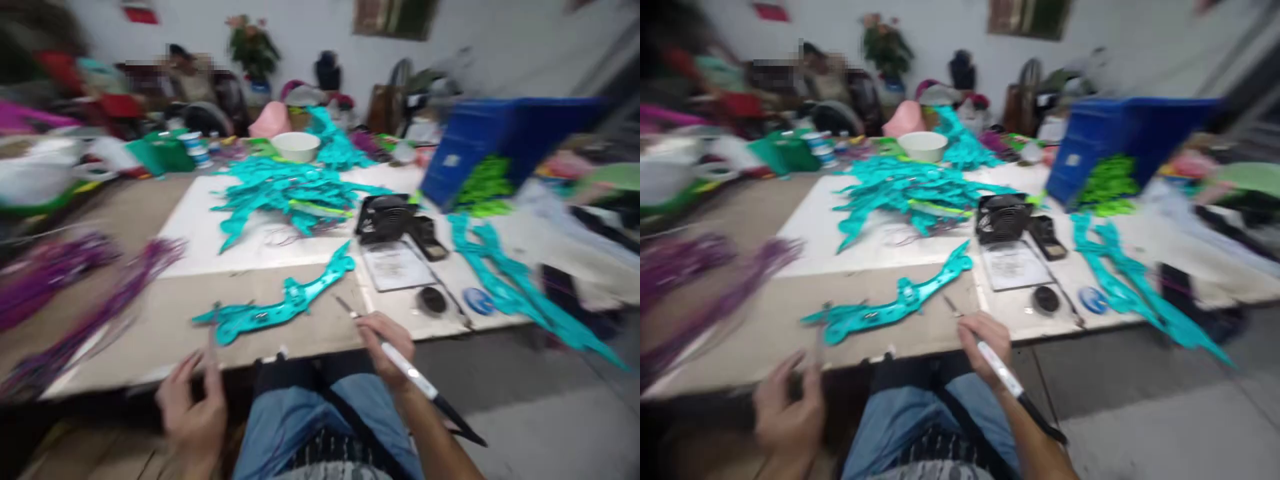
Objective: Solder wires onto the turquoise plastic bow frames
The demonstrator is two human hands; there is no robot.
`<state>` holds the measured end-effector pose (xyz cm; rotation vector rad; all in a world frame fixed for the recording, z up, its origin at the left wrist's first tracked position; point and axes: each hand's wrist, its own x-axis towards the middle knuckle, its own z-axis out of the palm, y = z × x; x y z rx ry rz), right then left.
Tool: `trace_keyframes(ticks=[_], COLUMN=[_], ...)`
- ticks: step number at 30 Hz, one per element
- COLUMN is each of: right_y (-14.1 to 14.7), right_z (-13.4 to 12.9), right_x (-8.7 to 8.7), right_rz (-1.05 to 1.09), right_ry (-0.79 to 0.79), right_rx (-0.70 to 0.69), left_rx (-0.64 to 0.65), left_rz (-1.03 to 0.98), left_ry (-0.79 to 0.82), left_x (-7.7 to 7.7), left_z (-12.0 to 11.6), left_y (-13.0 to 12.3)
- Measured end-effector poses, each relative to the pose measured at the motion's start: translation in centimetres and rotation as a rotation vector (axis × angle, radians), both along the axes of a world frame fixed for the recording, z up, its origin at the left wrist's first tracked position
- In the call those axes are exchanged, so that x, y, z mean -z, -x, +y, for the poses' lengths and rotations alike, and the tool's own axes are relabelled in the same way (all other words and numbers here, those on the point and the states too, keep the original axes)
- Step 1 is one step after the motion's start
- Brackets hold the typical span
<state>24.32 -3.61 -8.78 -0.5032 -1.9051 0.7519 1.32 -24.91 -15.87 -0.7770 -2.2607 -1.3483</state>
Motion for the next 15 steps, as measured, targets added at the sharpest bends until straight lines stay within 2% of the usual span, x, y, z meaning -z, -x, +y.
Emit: trace_keyframes(ticks=[2, 5, 8, 11, 13, 15], right_y=[0.5, 1.9, 3.9, 6.3, 7.8, 9.1], right_z=[0.4, 1.3, 1.9, 2.6, 3.2, 3.6], right_x=[0.9, 2.4, 3.0, 3.0, 3.1, 3.4], right_rz=[-0.021, -0.044, -0.134, -0.255, -0.301, -0.34], right_ry=[0.03, 0.101, -0.019, -0.272, -0.404, -0.46], right_rx=[-0.019, -0.138, -0.197, -0.18, -0.179, -0.201], left_rx=[-0.067, -0.129, -0.159, -0.069, 0.032, 0.159], left_rz=[-0.079, -0.348, -0.609, -0.856, -1.046, -1.23], left_ry=[0.022, -0.024, -0.095, -0.136, -0.183, -0.238], left_x=[0.0, 1.5, 3.6, 4.9, 5.0, 4.5], left_z=[-0.9, -1.9, -2.9, -3.3, -3.0, -2.6], left_y=[-0.9, -2.1, -3.2, -3.7, -3.7, -3.8])
